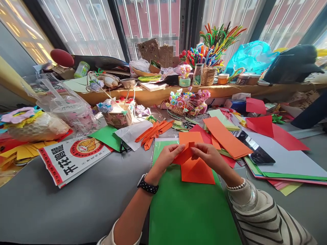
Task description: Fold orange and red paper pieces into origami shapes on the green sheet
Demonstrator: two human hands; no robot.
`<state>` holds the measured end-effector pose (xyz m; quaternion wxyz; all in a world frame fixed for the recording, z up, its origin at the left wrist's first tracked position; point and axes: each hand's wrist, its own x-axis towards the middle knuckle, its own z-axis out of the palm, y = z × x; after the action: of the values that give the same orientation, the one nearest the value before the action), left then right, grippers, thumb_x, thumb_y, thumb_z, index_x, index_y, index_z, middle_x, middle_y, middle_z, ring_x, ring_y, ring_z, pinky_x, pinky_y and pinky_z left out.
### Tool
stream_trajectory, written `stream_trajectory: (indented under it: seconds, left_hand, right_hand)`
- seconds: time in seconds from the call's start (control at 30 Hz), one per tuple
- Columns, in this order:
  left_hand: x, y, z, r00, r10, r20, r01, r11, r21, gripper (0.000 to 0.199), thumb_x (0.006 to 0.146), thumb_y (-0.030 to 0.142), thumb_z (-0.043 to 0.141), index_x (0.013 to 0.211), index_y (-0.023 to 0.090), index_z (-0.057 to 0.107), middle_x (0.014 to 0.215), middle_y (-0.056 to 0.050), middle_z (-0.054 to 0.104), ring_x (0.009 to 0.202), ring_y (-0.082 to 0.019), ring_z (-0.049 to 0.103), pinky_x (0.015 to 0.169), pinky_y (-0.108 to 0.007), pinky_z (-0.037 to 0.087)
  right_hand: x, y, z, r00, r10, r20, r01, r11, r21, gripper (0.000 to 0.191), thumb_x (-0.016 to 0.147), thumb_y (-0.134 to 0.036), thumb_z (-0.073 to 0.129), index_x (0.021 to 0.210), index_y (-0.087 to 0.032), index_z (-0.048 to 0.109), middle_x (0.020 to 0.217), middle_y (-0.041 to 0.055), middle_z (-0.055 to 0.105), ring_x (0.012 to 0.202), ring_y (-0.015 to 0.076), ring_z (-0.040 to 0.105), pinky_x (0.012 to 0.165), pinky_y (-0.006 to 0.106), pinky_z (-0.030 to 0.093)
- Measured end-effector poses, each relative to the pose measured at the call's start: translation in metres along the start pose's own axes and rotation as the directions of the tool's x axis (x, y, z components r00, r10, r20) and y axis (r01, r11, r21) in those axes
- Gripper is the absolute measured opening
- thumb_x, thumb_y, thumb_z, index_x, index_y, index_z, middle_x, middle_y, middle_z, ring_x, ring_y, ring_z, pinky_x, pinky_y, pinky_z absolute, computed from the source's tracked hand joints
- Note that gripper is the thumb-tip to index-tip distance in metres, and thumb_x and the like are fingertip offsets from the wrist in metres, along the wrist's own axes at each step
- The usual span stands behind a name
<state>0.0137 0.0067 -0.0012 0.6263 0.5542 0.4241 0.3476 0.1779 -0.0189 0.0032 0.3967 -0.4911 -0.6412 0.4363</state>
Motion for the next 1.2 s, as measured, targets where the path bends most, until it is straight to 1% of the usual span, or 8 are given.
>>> stream_trajectory:
  seconds: [0.37,0.53,0.7,0.8,0.9,0.97,1.07,1.2]
  left_hand:
    - [0.0003,-0.0011,-0.0033,0.998,-0.014,0.057,0.017,0.998,-0.060,0.029,0.062,0.042,0.061,0.067,0.014,0.060,0.060,0.003,0.054,0.056,-0.008,0.047,0.051,-0.018,0.033]
    - [-0.0002,-0.0025,-0.0029,1.000,0.003,0.018,-0.002,0.998,-0.067,0.029,0.060,0.041,0.063,0.065,0.013,0.060,0.059,0.003,0.054,0.055,-0.008,0.046,0.050,-0.018,0.034]
    - [0.0005,-0.0037,-0.0003,0.998,0.050,-0.037,-0.051,0.999,-0.011,0.033,0.060,0.045,0.061,0.064,0.012,0.061,0.059,0.001,0.055,0.056,-0.009,0.046,0.051,-0.019,0.034]
    - [0.0012,-0.0053,0.0001,0.990,0.120,-0.080,-0.114,0.991,0.077,0.033,0.061,0.045,0.059,0.064,0.012,0.062,0.058,0.001,0.055,0.056,-0.010,0.046,0.050,-0.019,0.033]
    - [0.0011,-0.0056,-0.0003,0.975,0.193,-0.108,-0.177,0.974,0.138,0.032,0.064,0.044,0.058,0.066,0.013,0.063,0.061,0.000,0.058,0.058,-0.011,0.047,0.052,-0.019,0.035]
    - [0.0005,-0.0048,-0.0003,0.969,0.216,-0.121,-0.195,0.966,0.169,0.031,0.065,0.043,0.057,0.067,0.013,0.064,0.062,0.000,0.059,0.059,-0.011,0.048,0.053,-0.020,0.036]
    - [-0.0008,-0.0034,0.0011,0.966,0.237,-0.100,-0.207,0.947,0.245,0.030,0.066,0.043,0.055,0.065,0.013,0.065,0.060,-0.001,0.060,0.059,-0.012,0.049,0.052,-0.020,0.035]
    - [-0.0011,-0.0031,0.0037,0.965,0.256,-0.065,-0.226,0.926,0.302,0.029,0.068,0.040,0.054,0.064,0.014,0.066,0.062,-0.001,0.062,0.061,-0.014,0.051,0.054,-0.021,0.036]
  right_hand:
    - [-0.0007,-0.0004,0.0025,0.998,-0.002,0.061,0.000,1.000,0.018,0.025,0.077,-0.040,0.043,0.072,-0.017,0.051,0.065,0.0004,0.053,0.060,0.0135,0.056,0.057,0.024,0.043]
    - [-0.0004,0.0013,0.0025,0.997,-0.002,0.072,0.001,1.000,0.003,0.022,0.078,-0.036,0.042,0.072,-0.017,0.050,0.065,-0.0003,0.052,0.061,0.0131,0.056,0.057,0.024,0.043]
    - [0.0005,0.0023,0.0028,0.998,0.012,0.063,-0.011,1.000,-0.002,0.022,0.077,-0.037,0.044,0.073,-0.017,0.052,0.065,-0.0004,0.053,0.060,0.0131,0.057,0.056,0.024,0.043]
    - [0.0003,0.0010,0.0033,0.998,0.022,0.051,-0.022,1.000,-0.005,0.023,0.076,-0.038,0.045,0.072,-0.017,0.053,0.063,-0.0004,0.054,0.059,0.0130,0.056,0.055,0.023,0.042]
    - [0.0001,0.0003,0.0034,1.000,0.020,0.015,-0.020,1.000,-0.003,0.024,0.074,-0.039,0.048,0.068,-0.017,0.053,0.060,-0.0007,0.053,0.060,0.0132,0.056,0.055,0.023,0.042]
    - [0.0004,0.0012,0.0031,1.000,0.010,-0.022,-0.010,1.000,0.020,0.024,0.072,-0.040,0.051,0.071,-0.017,0.056,0.064,0.0002,0.056,0.061,0.0134,0.056,0.056,0.023,0.043]
    - [0.0014,0.0041,0.0024,0.997,0.000,-0.074,0.003,0.999,0.034,0.027,0.071,-0.041,0.053,0.080,-0.016,0.059,0.071,0.0025,0.060,0.063,0.0136,0.056,0.057,0.024,0.044]
    - [0.0025,0.0057,0.0021,0.995,-0.027,-0.092,0.026,1.000,-0.007,0.027,0.072,-0.041,0.051,0.070,-0.016,0.061,0.061,0.0020,0.060,0.056,0.0131,0.055,0.055,0.024,0.044]
